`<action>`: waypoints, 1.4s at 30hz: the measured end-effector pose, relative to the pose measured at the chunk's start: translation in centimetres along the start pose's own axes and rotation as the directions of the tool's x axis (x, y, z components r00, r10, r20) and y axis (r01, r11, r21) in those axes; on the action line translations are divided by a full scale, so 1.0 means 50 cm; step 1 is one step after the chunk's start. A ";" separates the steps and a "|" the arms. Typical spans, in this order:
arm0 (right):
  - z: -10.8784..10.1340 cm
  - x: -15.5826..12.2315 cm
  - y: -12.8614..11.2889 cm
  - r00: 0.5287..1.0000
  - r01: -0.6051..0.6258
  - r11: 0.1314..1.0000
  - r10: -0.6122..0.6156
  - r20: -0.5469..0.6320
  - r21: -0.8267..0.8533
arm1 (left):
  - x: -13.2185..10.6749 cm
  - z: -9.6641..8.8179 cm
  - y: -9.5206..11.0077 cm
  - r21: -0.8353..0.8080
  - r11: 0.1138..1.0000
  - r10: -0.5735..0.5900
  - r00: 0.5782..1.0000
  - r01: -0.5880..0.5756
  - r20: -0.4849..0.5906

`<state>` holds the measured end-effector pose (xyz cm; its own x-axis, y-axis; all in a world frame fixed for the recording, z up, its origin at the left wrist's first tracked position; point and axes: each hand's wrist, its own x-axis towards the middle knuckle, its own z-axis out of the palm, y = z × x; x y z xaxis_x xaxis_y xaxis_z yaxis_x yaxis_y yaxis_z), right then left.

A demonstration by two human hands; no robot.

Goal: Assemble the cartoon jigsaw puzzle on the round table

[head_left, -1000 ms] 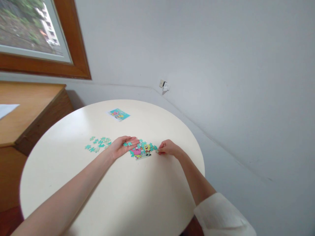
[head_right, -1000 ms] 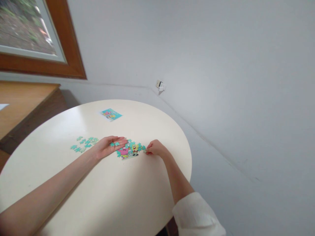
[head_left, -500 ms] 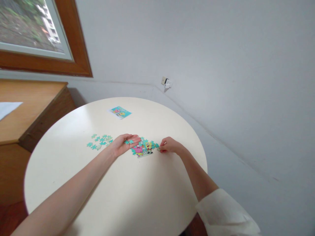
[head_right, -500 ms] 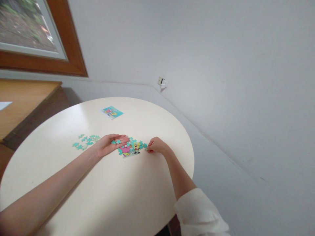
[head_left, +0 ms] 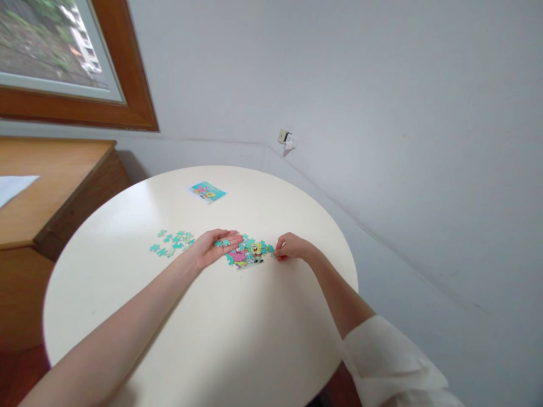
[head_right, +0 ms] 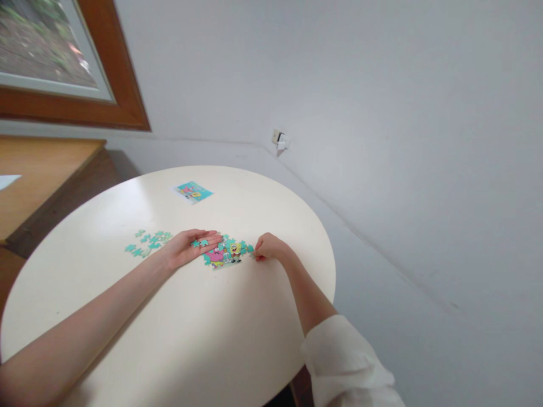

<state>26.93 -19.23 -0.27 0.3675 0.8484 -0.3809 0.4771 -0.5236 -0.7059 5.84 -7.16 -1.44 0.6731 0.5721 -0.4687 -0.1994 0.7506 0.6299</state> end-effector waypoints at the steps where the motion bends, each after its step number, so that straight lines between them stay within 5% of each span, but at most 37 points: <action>1: 0.000 0.001 0.000 1.000 0.000 1.000 0.000 0.001 -0.007 | 0.000 0.000 0.000 -0.001 1.000 -0.002 1.000 0.002 0.002; 10: 0.001 0.013 0.003 0.999 -0.018 1.000 0.018 0.034 0.018 | -0.001 -0.001 0.000 0.022 1.000 0.006 1.000 -0.006 0.005; 16: -0.006 0.023 0.026 0.999 0.010 0.974 -0.017 0.030 0.225 | -0.001 -0.001 0.000 0.011 1.000 0.012 1.000 -0.012 0.000; 20: -0.016 -0.005 0.076 0.982 0.157 0.852 -0.079 -0.174 0.500 | 0.000 -0.002 0.000 0.006 1.000 0.013 1.000 -0.013 0.002; 24: -0.021 -0.039 0.121 0.905 0.371 0.633 -0.080 -0.419 0.680 | 0.000 -0.001 -0.001 -0.003 1.000 -0.007 1.000 0.007 0.005; 34: -0.017 -0.041 0.122 0.914 0.383 0.430 -0.049 -0.402 0.818 | 0.003 -0.011 -0.001 0.021 1.000 0.003 0.992 -0.006 0.125; 42: -0.016 -0.045 0.121 0.915 0.384 0.413 -0.045 -0.402 0.826 | 0.006 -0.020 -0.008 0.077 0.994 0.060 0.977 -0.077 0.206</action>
<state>29.61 -24.37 -3.24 0.6353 0.7685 -0.0763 -0.3217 0.1735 -0.9308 5.38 -6.95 -2.44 0.7922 0.5356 -0.2924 -0.1952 0.6764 0.7102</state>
